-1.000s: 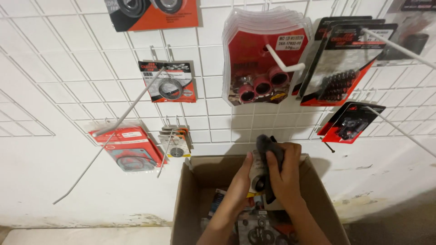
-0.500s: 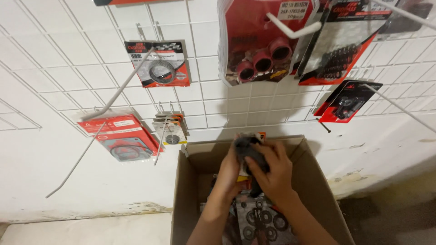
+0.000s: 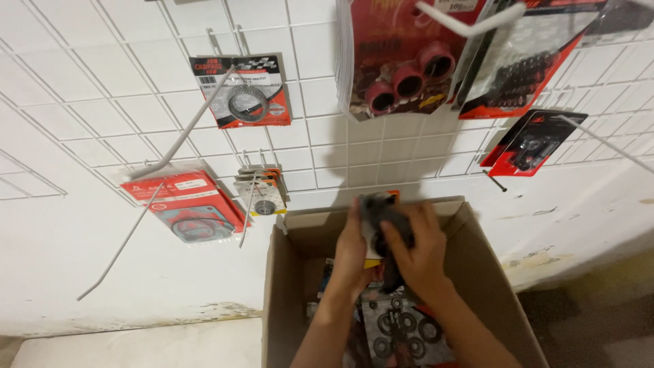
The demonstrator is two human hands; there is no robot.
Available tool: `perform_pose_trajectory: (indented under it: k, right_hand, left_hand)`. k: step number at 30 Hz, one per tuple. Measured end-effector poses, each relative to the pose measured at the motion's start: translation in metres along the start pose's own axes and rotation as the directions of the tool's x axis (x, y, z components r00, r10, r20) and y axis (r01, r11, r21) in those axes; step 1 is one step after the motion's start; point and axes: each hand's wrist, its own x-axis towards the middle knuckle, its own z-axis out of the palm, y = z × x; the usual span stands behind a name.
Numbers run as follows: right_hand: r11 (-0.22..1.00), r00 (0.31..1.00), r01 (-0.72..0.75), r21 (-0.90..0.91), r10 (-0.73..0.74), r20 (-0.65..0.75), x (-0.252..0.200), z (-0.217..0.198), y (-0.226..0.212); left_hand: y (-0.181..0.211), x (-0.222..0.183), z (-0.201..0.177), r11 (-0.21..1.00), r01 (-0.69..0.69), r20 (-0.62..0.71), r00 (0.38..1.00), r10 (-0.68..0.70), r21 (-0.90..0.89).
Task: Wiping down the packaging of automotive parts and organizing them for storage.
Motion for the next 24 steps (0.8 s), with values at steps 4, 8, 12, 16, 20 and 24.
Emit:
perform_pose_trajectory:
  k: [4, 8, 12, 16, 20, 24]
  right_hand:
    - [0.998, 0.994, 0.02, -0.063, -0.026, -0.111, 0.011, -0.005, -0.016]
    - [0.999, 0.999, -0.001, -0.041, -0.001, -0.047, -0.005, 0.002, -0.032]
    - [0.998, 0.999, -0.052, -0.034, 0.052, -0.013, -0.004, 0.001, -0.026]
    - [0.995, 0.996, -0.086, -0.051, 0.087, 0.025, -0.012, -0.004, -0.021]
    - [0.989, 0.995, -0.05, -0.141, 0.062, 0.081, -0.027, 0.002, -0.029]
    - [0.932, 0.966, 0.248, -0.263, -0.22, 0.133, -0.023, 0.006, -0.055]
  left_hand:
    - [0.011, -0.006, 0.008, 0.989, 0.032, 0.194, 0.979, -0.059, 0.141]
    - [-0.011, 0.026, -0.012, 0.951, 0.027, -0.042, 0.998, -0.041, -0.308]
    - [-0.025, 0.043, -0.011, 0.78, 0.008, -0.045, 0.998, -0.046, -0.626]
    - [-0.021, 0.046, -0.007, 0.777, -0.073, -0.11, 0.994, 0.006, -0.625]
    - [-0.026, 0.047, -0.014, 0.743, -0.218, -0.131, 0.976, 0.174, -0.633]
    - [-0.047, 0.067, -0.037, 0.765, -0.232, 0.145, 0.909, 0.391, -0.601]
